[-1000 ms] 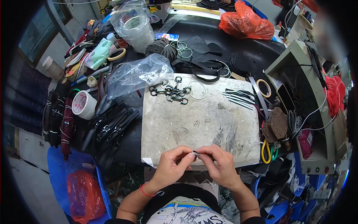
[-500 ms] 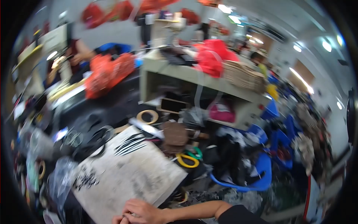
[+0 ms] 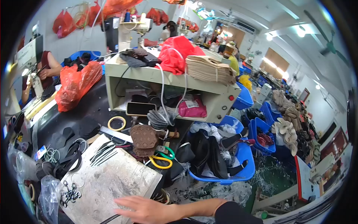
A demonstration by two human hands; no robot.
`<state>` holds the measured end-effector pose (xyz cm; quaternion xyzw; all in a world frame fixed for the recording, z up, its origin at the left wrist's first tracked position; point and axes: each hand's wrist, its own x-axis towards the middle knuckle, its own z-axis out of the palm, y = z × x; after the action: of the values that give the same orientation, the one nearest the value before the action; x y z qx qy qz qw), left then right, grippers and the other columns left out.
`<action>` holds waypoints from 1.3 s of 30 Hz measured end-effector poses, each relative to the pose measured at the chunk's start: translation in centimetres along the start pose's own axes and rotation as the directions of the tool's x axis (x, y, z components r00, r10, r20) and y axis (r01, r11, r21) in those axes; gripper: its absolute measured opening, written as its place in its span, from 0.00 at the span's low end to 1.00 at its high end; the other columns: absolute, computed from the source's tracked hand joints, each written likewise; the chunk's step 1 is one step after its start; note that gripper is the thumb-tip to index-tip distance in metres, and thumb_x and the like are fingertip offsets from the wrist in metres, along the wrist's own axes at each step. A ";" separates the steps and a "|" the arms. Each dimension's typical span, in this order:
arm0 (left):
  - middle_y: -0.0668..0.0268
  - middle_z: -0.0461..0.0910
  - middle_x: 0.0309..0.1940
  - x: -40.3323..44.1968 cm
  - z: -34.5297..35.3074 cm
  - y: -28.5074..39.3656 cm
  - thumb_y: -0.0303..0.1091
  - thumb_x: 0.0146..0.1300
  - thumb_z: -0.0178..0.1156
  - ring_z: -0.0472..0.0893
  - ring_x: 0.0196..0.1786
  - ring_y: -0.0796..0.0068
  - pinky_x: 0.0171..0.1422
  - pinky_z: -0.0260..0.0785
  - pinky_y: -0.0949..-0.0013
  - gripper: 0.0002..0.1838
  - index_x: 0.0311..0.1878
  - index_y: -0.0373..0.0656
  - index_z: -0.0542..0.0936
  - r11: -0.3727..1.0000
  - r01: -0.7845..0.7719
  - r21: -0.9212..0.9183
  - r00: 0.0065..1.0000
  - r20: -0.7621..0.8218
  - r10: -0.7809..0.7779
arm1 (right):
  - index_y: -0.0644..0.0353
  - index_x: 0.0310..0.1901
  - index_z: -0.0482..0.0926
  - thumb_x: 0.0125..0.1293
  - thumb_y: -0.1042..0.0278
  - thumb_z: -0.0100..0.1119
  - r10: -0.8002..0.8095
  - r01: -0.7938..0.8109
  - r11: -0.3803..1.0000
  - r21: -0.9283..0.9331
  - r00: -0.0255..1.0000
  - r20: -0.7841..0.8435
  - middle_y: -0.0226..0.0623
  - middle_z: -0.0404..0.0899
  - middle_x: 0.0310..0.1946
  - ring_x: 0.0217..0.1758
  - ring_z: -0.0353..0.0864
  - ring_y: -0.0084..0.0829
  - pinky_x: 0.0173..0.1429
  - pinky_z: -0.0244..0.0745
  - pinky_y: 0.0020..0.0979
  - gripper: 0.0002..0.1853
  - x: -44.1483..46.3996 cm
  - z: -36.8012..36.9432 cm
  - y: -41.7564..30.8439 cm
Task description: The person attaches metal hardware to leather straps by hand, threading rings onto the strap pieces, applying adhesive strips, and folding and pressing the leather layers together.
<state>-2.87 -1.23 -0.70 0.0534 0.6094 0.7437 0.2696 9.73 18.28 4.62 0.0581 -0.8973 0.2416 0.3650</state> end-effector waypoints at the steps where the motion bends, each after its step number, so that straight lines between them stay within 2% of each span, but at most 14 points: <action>1: 0.67 0.76 0.28 -0.9 0.1 -0.6 0.32 0.67 0.55 0.69 0.24 0.85 0.26 0.58 0.82 0.09 0.39 0.36 0.79 0.992 -0.089 0.086 0.996 -0.001 0.089 | 0.65 0.52 0.74 0.57 0.74 0.56 0.046 -0.053 0.997 0.049 0.988 0.144 0.47 0.75 0.48 0.51 0.77 0.44 0.52 0.75 0.40 0.19 0.9 1.6 0.1; 3: 0.57 0.80 0.36 -0.9 -0.9 -1.0 0.34 0.70 0.54 0.78 0.32 0.71 0.35 0.69 0.72 0.13 0.47 0.36 0.80 0.993 0.102 -0.064 0.994 0.055 -0.099 | 0.65 0.50 0.77 0.60 0.74 0.51 0.087 -0.146 0.984 0.101 0.891 0.445 0.45 0.80 0.42 0.44 0.80 0.45 0.49 0.76 0.42 0.16 1.5 5.5 0.6; 5: 0.68 0.78 0.33 -1.5 -0.1 -0.7 0.23 0.63 0.56 0.75 0.29 0.82 0.32 0.68 0.79 0.11 0.48 0.35 0.77 0.998 -0.009 -0.055 0.993 -0.114 0.003 | 0.61 0.44 0.79 0.52 0.76 0.57 0.071 -0.090 0.993 0.082 0.976 0.205 0.39 0.78 0.34 0.39 0.81 0.43 0.45 0.75 0.38 0.16 0.8 7.2 1.6; 7: 0.64 0.81 0.37 -2.4 0.8 1.6 0.21 0.63 0.58 0.81 0.38 0.75 0.43 0.76 0.73 0.17 0.56 0.33 0.76 0.994 -0.047 -0.096 0.983 -0.179 0.029 | 0.60 0.44 0.79 0.54 0.76 0.59 0.134 -0.163 0.983 0.085 0.953 0.272 0.38 0.78 0.31 0.36 0.80 0.40 0.42 0.74 0.39 0.14 1.5 6.1 2.0; 9: 0.64 0.77 0.44 -2.3 -0.2 0.9 0.21 0.65 0.57 0.81 0.43 0.76 0.44 0.75 0.76 0.24 0.65 0.34 0.69 0.999 0.008 -0.045 0.994 -0.110 -0.013 | 0.59 0.48 0.80 0.57 0.77 0.62 0.149 -0.182 0.980 0.079 0.939 0.311 0.35 0.77 0.30 0.33 0.78 0.36 0.38 0.71 0.37 0.16 2.0 5.5 1.3; 13: 0.60 0.82 0.43 -2.0 0.1 0.7 0.21 0.65 0.58 0.82 0.44 0.76 0.46 0.75 0.76 0.22 0.62 0.33 0.71 0.999 -0.048 -0.007 0.999 -0.010 0.047 | 0.60 0.52 0.79 0.58 0.75 0.65 0.053 -0.074 0.995 0.063 0.954 0.296 0.32 0.75 0.28 0.31 0.75 0.31 0.35 0.66 0.32 0.19 3.1 5.4 -0.1; 15: 0.61 0.83 0.40 -1.8 0.5 0.2 0.21 0.63 0.61 0.83 0.41 0.75 0.45 0.76 0.75 0.21 0.59 0.32 0.73 0.993 -0.099 0.070 0.993 -0.062 0.103 | 0.61 0.53 0.80 0.57 0.75 0.65 0.030 -0.046 0.998 0.047 0.958 0.287 0.31 0.75 0.28 0.30 0.74 0.30 0.34 0.64 0.31 0.20 3.6 5.3 -0.7; 17: 0.60 0.84 0.38 -1.7 0.6 -0.3 0.22 0.60 0.64 0.84 0.39 0.76 0.43 0.76 0.74 0.19 0.56 0.35 0.77 0.950 -0.180 0.255 0.971 -0.110 0.213 | 0.61 0.48 0.81 0.56 0.74 0.67 0.006 -0.009 1.000 0.011 0.956 0.292 0.28 0.75 0.29 0.29 0.74 0.28 0.36 0.62 0.31 0.17 4.2 5.4 -1.2; 21: 0.58 0.85 0.35 -1.8 1.7 0.3 0.21 0.56 0.66 0.85 0.36 0.76 0.41 0.76 0.74 0.18 0.51 0.36 0.80 0.779 -0.285 0.558 0.887 -0.154 0.435 | 0.58 0.43 0.82 0.54 0.73 0.68 -0.052 0.064 0.998 -0.027 0.951 0.304 0.26 0.76 0.27 0.28 0.73 0.27 0.39 0.60 0.32 0.13 4.3 6.4 -1.5; 25: 0.57 0.84 0.33 -1.7 1.4 -0.3 0.22 0.55 0.67 0.84 0.33 0.74 0.37 0.76 0.71 0.18 0.52 0.38 0.80 0.585 -0.394 0.709 0.822 -0.013 0.569 | 0.57 0.41 0.82 0.55 0.69 0.69 -0.057 0.106 0.989 -0.105 0.918 0.392 0.26 0.75 0.25 0.27 0.73 0.26 0.41 0.59 0.34 0.11 4.5 7.5 -1.6; 28: 0.57 0.84 0.33 -1.9 1.2 0.0 0.25 0.57 0.66 0.83 0.30 0.75 0.35 0.75 0.72 0.17 0.51 0.38 0.81 0.698 -0.361 0.619 0.872 -0.041 0.487 | 0.56 0.42 0.79 0.59 0.64 0.66 0.019 0.055 0.982 -0.180 0.923 0.385 0.26 0.70 0.23 0.28 0.71 0.26 0.40 0.56 0.35 0.12 4.9 7.3 -1.4; 31: 0.57 0.85 0.34 -2.5 0.8 0.8 0.26 0.58 0.66 0.81 0.28 0.79 0.34 0.73 0.75 0.18 0.53 0.38 0.80 0.801 -0.254 0.542 0.949 -0.018 0.314 | 0.53 0.43 0.79 0.59 0.63 0.66 0.038 0.032 0.989 -0.145 0.890 0.455 0.26 0.71 0.24 0.29 0.72 0.26 0.42 0.56 0.34 0.11 6.0 5.9 -0.7; 35: 0.58 0.86 0.34 -2.6 0.8 -0.2 0.27 0.59 0.66 0.78 0.26 0.84 0.31 0.70 0.78 0.22 0.58 0.40 0.78 0.809 -0.257 0.529 0.941 -0.052 0.334 | 0.53 0.42 0.81 0.59 0.68 0.66 -0.002 -0.068 0.990 0.121 0.865 0.502 0.27 0.74 0.28 0.33 0.74 0.29 0.45 0.58 0.34 0.10 5.6 5.7 0.6; 39: 0.59 0.86 0.35 -2.9 0.8 0.7 0.26 0.60 0.64 0.76 0.26 0.87 0.30 0.68 0.79 0.25 0.62 0.41 0.76 0.831 -0.205 0.517 0.965 -0.033 0.259 | 0.53 0.40 0.82 0.58 0.70 0.66 0.021 -0.128 0.978 0.162 0.841 0.540 0.27 0.75 0.29 0.35 0.74 0.29 0.46 0.59 0.33 0.08 5.8 5.7 0.7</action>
<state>-0.28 -2.00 0.86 0.1582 0.7861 0.5849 0.1223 1.76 16.54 4.74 0.1230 -0.9374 0.3152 0.0830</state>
